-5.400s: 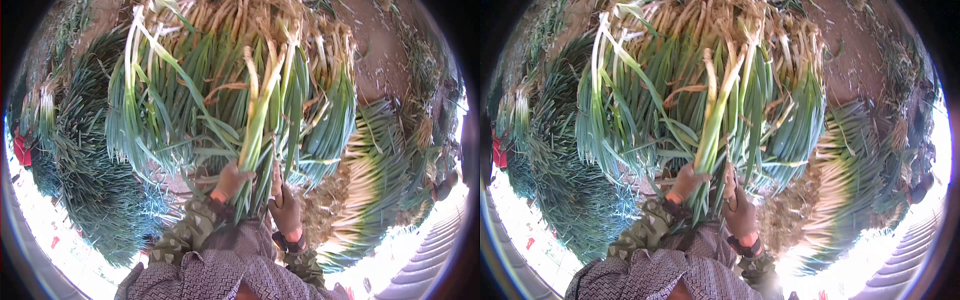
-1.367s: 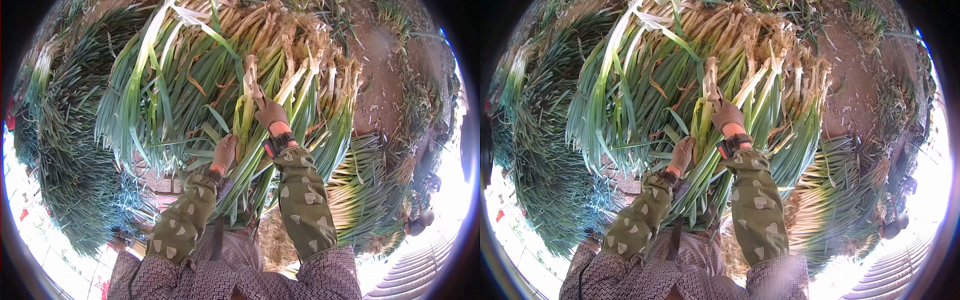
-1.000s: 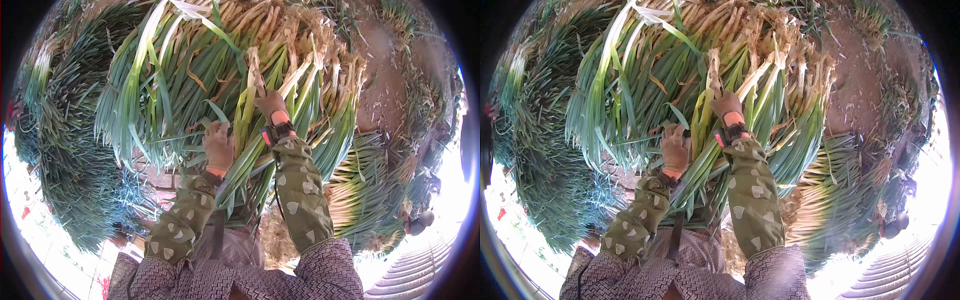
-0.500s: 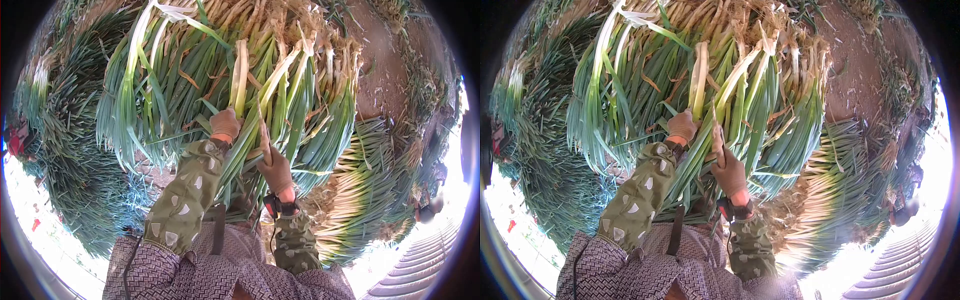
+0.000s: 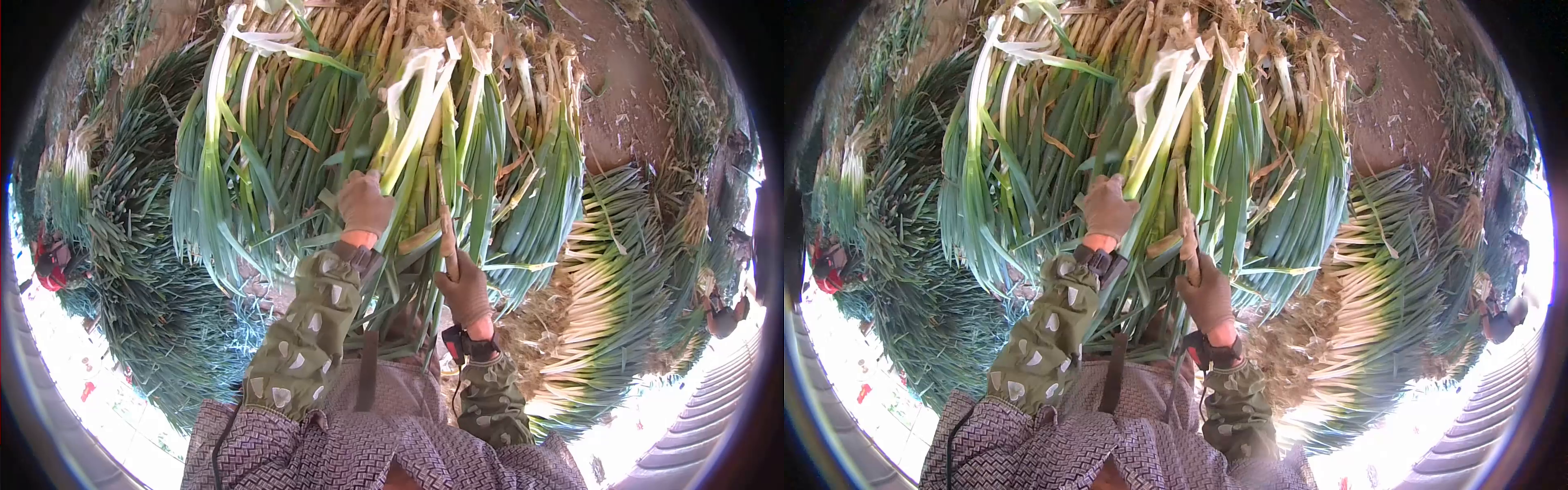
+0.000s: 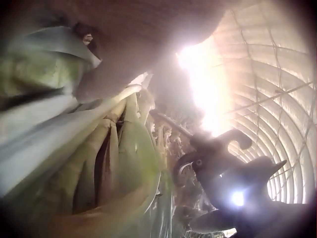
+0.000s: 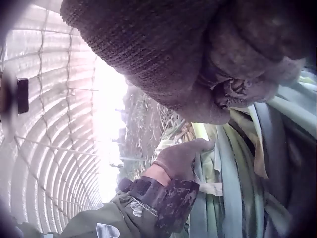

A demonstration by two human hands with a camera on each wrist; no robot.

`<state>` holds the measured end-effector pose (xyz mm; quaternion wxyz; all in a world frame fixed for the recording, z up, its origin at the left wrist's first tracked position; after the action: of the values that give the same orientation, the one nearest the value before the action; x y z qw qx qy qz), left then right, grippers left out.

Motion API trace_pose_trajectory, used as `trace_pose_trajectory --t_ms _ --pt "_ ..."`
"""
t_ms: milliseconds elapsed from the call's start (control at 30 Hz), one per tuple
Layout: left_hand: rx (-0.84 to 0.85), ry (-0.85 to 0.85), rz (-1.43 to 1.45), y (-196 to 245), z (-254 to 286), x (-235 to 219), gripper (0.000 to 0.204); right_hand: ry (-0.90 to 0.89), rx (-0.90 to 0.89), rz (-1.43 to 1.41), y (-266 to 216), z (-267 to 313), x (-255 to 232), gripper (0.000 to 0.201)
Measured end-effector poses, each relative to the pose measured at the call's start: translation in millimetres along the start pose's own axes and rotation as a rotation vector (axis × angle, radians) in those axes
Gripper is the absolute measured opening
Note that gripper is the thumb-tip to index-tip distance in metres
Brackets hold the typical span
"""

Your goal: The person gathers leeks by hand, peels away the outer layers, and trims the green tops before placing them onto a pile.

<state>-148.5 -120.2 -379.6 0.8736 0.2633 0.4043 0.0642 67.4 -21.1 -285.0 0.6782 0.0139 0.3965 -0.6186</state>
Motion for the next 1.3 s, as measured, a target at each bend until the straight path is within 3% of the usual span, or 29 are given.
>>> trace_pose_trajectory --t_ms 67,167,400,500,600,667,733,833,900,967,1000,1100,1167,1233,1300 --pt "0.063 -0.029 0.069 0 -18 18 0.043 0.008 0.032 -0.022 0 -11 -4 0.035" --pt "-0.023 -0.172 0.073 19 -34 31 0.043 0.061 -0.012 0.022 2 -34 -1 0.034" --pt "0.059 -0.043 -0.182 50 -38 37 0.044 0.147 -0.019 -0.034 -12 -85 -11 0.033" --pt "0.019 0.043 -0.326 53 -48 42 0.044 0.105 -0.055 -0.013 -15 -111 -5 0.034" --pt "-0.054 -0.102 -0.233 35 -67 62 0.043 0.134 -0.01 0.019 -21 -132 -23 0.036" --pt "-0.081 -0.115 -0.132 33 -69 63 0.043 0.157 -0.074 0.03 -27 -148 -23 0.036" --pt "-0.103 -0.146 -0.082 32 -72 57 0.047 0.137 -0.081 0.052 -33 -164 -22 0.037" --pt "-0.121 -0.244 -0.01 25 -82 45 0.062 0.18 -0.09 -0.144 -30 -176 -21 0.04" --pt "0.079 -0.176 0.047 29 -80 28 0.068 0.184 -0.115 -0.104 -27 -171 -22 0.039" --pt "-0.03 -0.391 0.423 32 -68 -2 0.07 0.14 -0.159 -0.081 -52 -142 -30 0.035" --pt "0.004 -0.404 0.533 43 -56 -25 0.062 0.089 -0.155 -0.073 -61 -126 -30 0.034" --pt "-0.032 -0.544 0.842 -4 -52 -31 0.056 0.031 -0.134 -0.033 -56 -96 -17 0.035" --pt "-0.064 -0.581 0.928 5 -25 -73 0.054 0.042 -0.081 -0.067 -55 -78 -8 0.038" --pt "-0.074 -0.521 0.936 -12 -15 -90 0.058 -0.026 -0.254 -0.091 -66 -64 14 0.049" --pt "-0.133 -0.533 0.93 -29 -4 -104 0.056 -0.123 -0.27 -0.121 -84 -54 27 0.051"
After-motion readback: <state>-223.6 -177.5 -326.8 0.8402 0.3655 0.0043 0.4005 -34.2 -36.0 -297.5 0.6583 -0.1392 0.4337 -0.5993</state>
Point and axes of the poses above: each hand's wrist, its own z-axis away from the middle knuckle, its own x-axis out of the palm, y = z × x, the point moved 7 cm from there along -z, towards the middle knuckle, and after that the axes turned 13 degrees about z, right-handed, at the moved point
